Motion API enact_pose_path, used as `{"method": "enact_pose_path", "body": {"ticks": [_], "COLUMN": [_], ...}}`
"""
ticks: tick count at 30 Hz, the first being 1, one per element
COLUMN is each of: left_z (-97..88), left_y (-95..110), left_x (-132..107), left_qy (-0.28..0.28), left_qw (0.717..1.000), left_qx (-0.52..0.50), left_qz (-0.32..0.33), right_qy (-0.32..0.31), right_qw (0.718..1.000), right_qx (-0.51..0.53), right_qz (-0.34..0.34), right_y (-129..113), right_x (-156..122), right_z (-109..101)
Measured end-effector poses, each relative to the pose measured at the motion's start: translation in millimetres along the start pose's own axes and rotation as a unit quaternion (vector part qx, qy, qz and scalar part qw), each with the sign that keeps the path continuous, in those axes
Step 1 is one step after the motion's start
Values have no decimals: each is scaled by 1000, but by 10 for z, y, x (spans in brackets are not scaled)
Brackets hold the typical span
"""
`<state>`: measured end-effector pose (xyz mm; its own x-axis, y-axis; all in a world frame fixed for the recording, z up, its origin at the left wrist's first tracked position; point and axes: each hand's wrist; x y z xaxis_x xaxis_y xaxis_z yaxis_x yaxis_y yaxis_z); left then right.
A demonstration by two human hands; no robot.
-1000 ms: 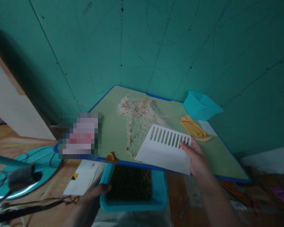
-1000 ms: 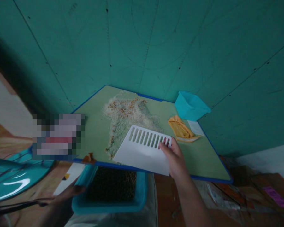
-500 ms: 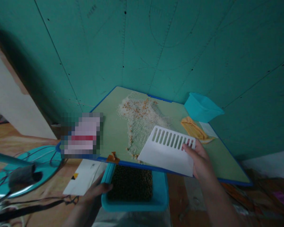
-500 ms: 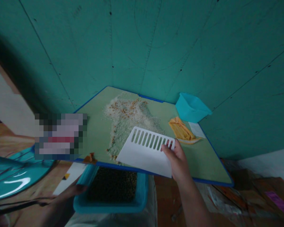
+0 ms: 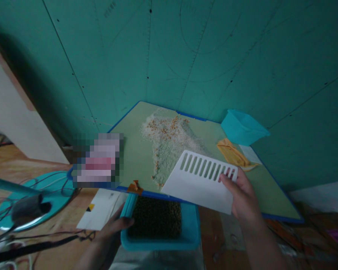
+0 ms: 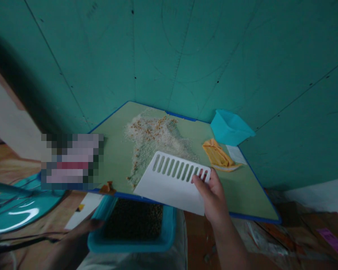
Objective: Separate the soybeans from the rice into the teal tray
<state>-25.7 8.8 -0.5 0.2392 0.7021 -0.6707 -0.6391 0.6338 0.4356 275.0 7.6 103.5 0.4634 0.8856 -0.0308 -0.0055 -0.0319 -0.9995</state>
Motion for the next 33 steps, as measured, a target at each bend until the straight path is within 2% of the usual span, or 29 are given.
{"method": "enact_pose_path", "body": {"ticks": [4, 8, 11, 14, 17, 21, 26, 33], "left_z": [-60, -82, -31, 94, 230, 305, 282, 287], "left_y": [117, 184, 121, 35, 14, 49, 54, 78], "left_x": [93, 125, 41, -141, -324, -434, -418, -383], "left_qy": [4, 7, 0, -10, -16, -40, -33, -44], "left_qw": [998, 996, 998, 1000, 999, 998, 999, 998], "left_qx": [18, 28, 25, 3, 9, 21, 20, 5], "left_qz": [-60, -87, -56, 20, 44, 44, 31, 41], "right_qy": [67, 77, 70, 50, 33, 6, -8, 28], "right_qw": [998, 997, 998, 999, 999, 1000, 1000, 999], "right_qx": [11, 6, -2, -3, 0, -2, -5, 15], "right_qz": [-12, -6, 2, 13, 15, 23, 19, 3], "right_y": [-58, -51, 4, 54, 75, 68, 50, 5], "right_x": [76, 120, 136, 148, 152, 139, 130, -11], "right_z": [-6, 13, 27, 41, 60, 86, 112, 55]}}
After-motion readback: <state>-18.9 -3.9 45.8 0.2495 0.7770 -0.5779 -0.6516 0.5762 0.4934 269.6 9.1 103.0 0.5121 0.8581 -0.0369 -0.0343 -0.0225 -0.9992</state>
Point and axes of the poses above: each hand's wrist, its own x-axis towards the middle knuckle, its own z-axis out of the palm, y = z × x, and after that the axes turned 7 degrees about -x, right-handed
